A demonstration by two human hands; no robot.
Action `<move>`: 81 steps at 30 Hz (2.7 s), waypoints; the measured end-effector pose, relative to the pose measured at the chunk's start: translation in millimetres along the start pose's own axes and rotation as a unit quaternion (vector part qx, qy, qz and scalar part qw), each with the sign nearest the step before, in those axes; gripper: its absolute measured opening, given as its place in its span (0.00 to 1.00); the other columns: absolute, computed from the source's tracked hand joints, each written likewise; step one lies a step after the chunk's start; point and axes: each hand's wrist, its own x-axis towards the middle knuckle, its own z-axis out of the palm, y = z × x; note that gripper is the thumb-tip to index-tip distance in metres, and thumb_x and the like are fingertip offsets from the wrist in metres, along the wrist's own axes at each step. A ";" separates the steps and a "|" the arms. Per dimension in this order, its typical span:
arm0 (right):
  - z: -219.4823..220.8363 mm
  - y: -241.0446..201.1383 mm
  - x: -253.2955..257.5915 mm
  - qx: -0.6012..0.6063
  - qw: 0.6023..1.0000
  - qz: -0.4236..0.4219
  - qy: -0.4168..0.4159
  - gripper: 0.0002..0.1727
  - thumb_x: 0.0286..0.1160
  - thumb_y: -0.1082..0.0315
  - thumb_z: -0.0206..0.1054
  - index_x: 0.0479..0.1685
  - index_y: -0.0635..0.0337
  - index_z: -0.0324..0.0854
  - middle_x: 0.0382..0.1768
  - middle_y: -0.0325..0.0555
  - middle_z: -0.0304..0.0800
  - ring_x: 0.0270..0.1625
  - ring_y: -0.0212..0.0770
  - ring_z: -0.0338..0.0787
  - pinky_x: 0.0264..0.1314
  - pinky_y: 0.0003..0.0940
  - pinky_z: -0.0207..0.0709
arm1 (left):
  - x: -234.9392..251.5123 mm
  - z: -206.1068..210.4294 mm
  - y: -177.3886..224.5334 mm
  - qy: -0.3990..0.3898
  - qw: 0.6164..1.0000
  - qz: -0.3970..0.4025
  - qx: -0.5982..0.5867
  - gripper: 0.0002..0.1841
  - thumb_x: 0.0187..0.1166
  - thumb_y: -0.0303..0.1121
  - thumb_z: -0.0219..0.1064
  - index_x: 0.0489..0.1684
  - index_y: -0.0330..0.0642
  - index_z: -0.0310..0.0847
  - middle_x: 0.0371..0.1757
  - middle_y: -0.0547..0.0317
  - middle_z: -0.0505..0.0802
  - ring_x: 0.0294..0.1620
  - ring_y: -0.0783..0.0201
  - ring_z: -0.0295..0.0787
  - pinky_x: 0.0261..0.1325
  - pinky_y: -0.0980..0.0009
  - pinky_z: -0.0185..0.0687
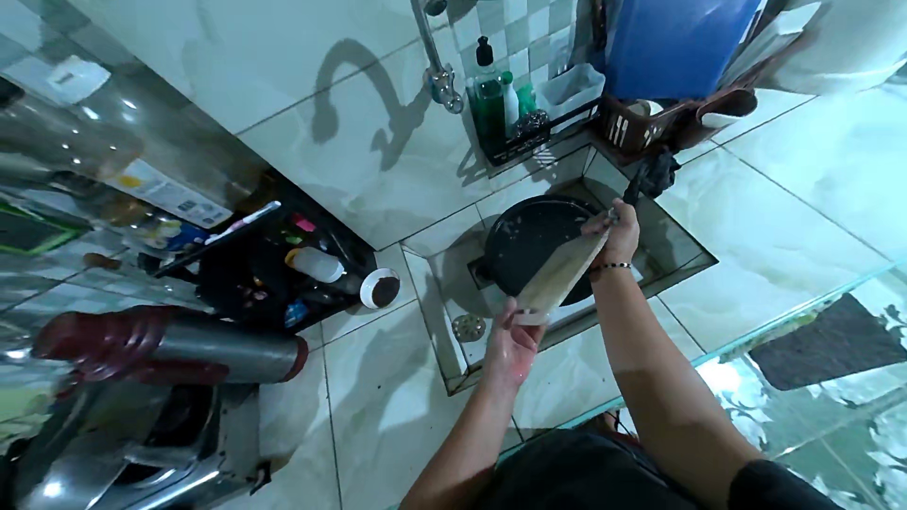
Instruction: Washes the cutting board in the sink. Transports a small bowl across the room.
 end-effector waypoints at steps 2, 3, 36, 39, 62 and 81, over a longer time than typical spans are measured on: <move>-7.3 -0.4 -8.2 0.003 0.996 0.020 -0.082 0.24 0.92 0.56 0.43 0.18 0.44 0.68 0.11 0.29 0.72 0.18 0.30 0.78 0.35 0.31 0.82 | 3.8 -2.8 11.0 -0.010 0.999 0.023 -0.043 0.12 0.92 0.29 0.45 0.59 0.34 0.72 0.47 0.47 0.89 0.48 0.56 0.91 0.57 0.62 0.89; -12.9 -1.8 -10.7 -0.033 0.991 0.033 -0.127 0.24 0.92 0.56 0.44 0.19 0.45 0.69 0.13 0.29 0.74 0.23 0.32 0.82 0.46 0.36 0.85 | 5.1 -5.9 17.2 -0.002 0.999 0.030 -0.040 0.11 0.91 0.28 0.46 0.57 0.35 0.72 0.45 0.48 0.89 0.46 0.58 0.91 0.54 0.63 0.89; 7.3 32.8 -79.8 -0.514 0.686 -0.254 -0.448 0.20 0.87 0.71 0.55 0.71 0.64 0.84 0.79 0.52 0.81 0.88 0.51 0.71 0.93 0.65 0.49 | 20.0 0.6 13.6 -0.025 0.991 0.068 0.115 0.27 0.71 0.12 0.51 0.73 0.36 0.62 0.59 0.45 0.87 0.55 0.52 0.90 0.53 0.51 0.90; -8.4 29.6 -51.5 -0.483 0.630 -0.268 -0.546 0.20 0.89 0.67 0.54 0.72 0.58 0.85 0.80 0.45 0.81 0.88 0.46 0.70 0.93 0.60 0.52 | 21.8 6.7 5.0 -0.009 0.989 0.062 0.136 0.28 0.71 0.12 0.51 0.74 0.34 0.62 0.59 0.44 0.87 0.55 0.52 0.90 0.50 0.52 0.90; 233.6 -11.3 98.4 -0.446 0.751 -0.076 -0.480 0.26 0.90 0.58 0.59 0.83 0.54 0.71 0.69 0.56 0.84 0.53 0.48 0.89 0.58 0.49 0.82 | 52.7 38.1 56.7 0.122 0.963 0.179 0.161 0.21 0.88 0.26 0.51 0.80 0.36 0.62 0.56 0.42 0.90 0.47 0.52 0.93 0.41 0.56 0.92; 210.0 6.7 62.1 -0.326 0.746 0.201 -0.544 0.15 0.92 0.60 0.55 0.59 0.60 0.82 0.24 0.37 0.81 0.13 0.26 0.66 0.11 0.20 0.57 | 138.5 97.6 123.8 0.122 0.943 0.193 0.243 0.18 0.87 0.30 0.60 0.74 0.41 0.74 0.58 0.47 0.89 0.45 0.57 0.90 0.41 0.60 0.88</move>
